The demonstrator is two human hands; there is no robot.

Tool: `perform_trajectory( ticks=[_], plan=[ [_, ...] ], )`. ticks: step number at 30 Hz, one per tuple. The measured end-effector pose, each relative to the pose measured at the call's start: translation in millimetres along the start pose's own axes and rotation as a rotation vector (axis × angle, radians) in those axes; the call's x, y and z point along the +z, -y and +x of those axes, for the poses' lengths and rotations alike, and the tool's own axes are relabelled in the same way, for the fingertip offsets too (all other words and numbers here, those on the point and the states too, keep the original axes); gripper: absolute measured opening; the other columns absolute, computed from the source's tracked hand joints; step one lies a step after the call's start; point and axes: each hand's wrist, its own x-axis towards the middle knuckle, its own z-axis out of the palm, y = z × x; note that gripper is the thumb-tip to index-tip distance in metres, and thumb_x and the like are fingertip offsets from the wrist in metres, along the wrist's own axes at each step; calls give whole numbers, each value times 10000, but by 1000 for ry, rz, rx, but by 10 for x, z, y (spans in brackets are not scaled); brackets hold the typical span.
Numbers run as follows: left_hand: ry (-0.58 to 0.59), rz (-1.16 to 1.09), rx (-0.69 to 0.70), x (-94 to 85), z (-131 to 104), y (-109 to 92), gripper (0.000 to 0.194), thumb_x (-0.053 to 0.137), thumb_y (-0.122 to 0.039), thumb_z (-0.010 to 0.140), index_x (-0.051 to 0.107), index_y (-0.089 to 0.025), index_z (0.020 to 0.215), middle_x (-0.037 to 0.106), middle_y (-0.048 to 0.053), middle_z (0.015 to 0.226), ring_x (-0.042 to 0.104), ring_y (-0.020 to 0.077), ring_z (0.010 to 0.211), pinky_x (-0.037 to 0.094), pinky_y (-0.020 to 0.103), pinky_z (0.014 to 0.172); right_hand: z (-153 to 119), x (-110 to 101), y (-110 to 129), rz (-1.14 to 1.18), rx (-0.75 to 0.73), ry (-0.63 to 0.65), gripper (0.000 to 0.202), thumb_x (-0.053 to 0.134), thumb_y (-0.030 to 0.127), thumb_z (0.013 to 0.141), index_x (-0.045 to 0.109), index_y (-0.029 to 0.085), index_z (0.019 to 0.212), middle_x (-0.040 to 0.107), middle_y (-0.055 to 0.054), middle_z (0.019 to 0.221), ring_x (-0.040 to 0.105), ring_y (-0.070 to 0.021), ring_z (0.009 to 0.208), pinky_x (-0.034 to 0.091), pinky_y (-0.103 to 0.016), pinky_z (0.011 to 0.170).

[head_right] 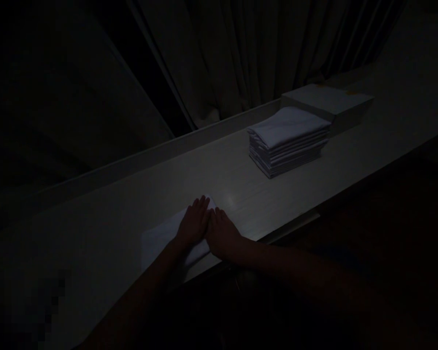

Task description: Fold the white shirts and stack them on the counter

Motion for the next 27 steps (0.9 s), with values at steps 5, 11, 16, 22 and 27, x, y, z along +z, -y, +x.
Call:
perform_trajectory(
  ticks=[5,11,16,22,27],
  plan=[
    [-66,-12,-112,135,-160,197,657,232,-508,967,267,-141,1511,256,136,1589,213,295,1468,251,494,1157,11,-44,39,1,11,15,581,400,321,966,439,-77,1387,395,-301,1458,312,-406,1398,215,-522,1171],
    [-86,82,-209,60,-661,500,713,309,-554,935,266,-129,1507,299,150,1570,214,306,1467,227,511,1167,-13,-42,178,62,-5,11,624,416,387,956,432,-53,1398,402,-278,1465,321,-394,1396,222,-500,1174],
    [-94,158,30,-123,-651,450,542,307,-365,963,352,-193,1475,286,77,1586,164,259,1486,132,530,1200,58,-109,186,66,-10,12,601,475,359,909,492,-56,1344,479,-290,1395,426,-403,1310,299,-505,1121],
    [-56,-25,61,-24,-181,210,508,289,-253,950,426,-165,1431,405,82,1526,356,214,1412,290,446,1167,276,-275,-72,219,75,106,366,366,193,936,646,98,1152,672,-166,1087,617,-259,974,465,-415,913],
    [-107,-7,3,101,-184,149,549,249,-277,968,282,-208,1511,307,49,1580,225,246,1469,198,513,1189,453,-188,-264,180,190,74,481,386,305,968,449,106,1401,475,-196,1421,453,-330,1268,378,-507,1025]
  ],
)
